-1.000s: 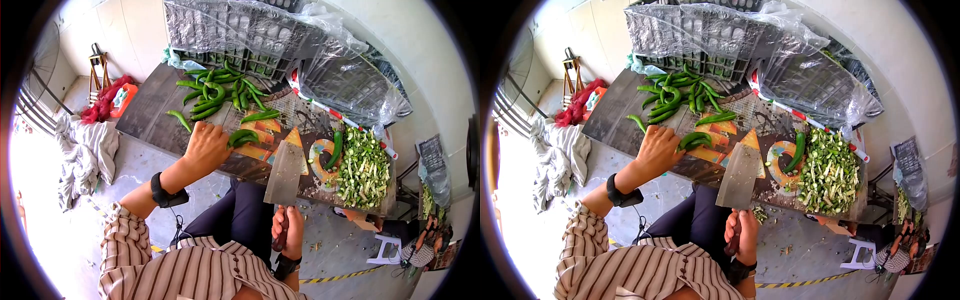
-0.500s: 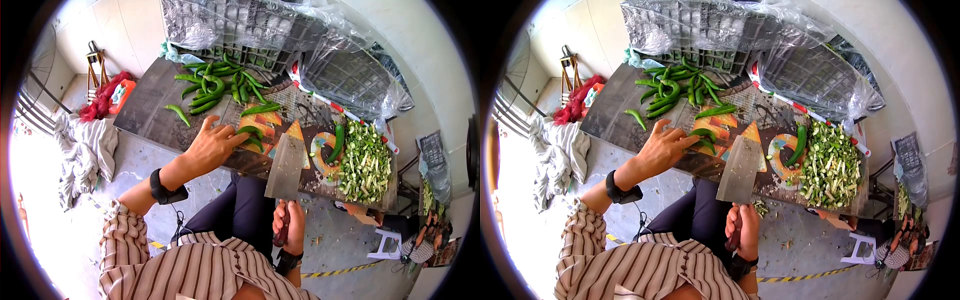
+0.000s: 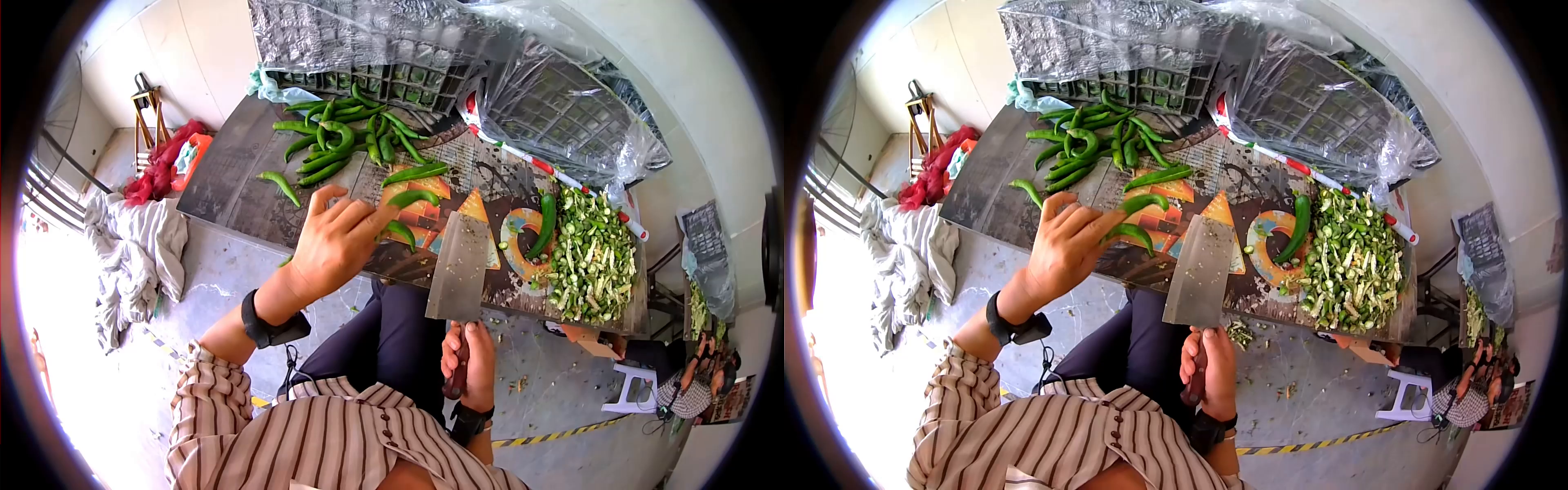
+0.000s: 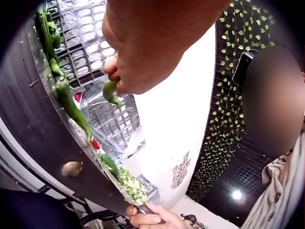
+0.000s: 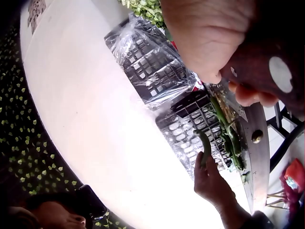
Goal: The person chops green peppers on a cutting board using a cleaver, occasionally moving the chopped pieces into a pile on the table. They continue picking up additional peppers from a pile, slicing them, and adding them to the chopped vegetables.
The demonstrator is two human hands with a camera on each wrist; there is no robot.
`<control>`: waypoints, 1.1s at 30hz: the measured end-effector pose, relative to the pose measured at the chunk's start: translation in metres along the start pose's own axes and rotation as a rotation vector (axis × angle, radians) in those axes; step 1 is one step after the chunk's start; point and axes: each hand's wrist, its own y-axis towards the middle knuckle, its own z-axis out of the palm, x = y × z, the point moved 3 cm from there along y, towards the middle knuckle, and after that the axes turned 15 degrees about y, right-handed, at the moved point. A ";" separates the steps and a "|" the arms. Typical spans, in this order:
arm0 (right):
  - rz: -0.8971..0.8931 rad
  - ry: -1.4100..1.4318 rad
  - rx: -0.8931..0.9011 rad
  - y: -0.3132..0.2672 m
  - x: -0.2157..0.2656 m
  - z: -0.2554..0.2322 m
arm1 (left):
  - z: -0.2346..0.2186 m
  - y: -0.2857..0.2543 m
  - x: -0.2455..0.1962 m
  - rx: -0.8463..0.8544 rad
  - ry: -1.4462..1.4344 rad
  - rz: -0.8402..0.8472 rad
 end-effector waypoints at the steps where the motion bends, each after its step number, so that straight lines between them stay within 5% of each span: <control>1: 0.000 0.002 -0.002 0.000 0.000 0.000 | -0.005 -0.001 -0.002 0.000 -0.001 -0.001; 9: -0.006 -0.002 -0.005 -0.001 -0.001 -0.001 | -0.060 -0.001 0.012 -0.161 0.156 -0.076; 14: -0.012 -0.011 0.003 0.000 -0.002 0.000 | -0.073 -0.007 0.009 0.092 0.118 -0.016; 24: 0.024 0.051 -0.012 0.002 -0.003 -0.002 | -0.020 -0.001 -0.030 0.222 -0.109 0.317; 33: 0.010 0.036 0.009 0.003 -0.003 -0.004 | 0.025 0.025 -0.028 0.092 0.022 0.256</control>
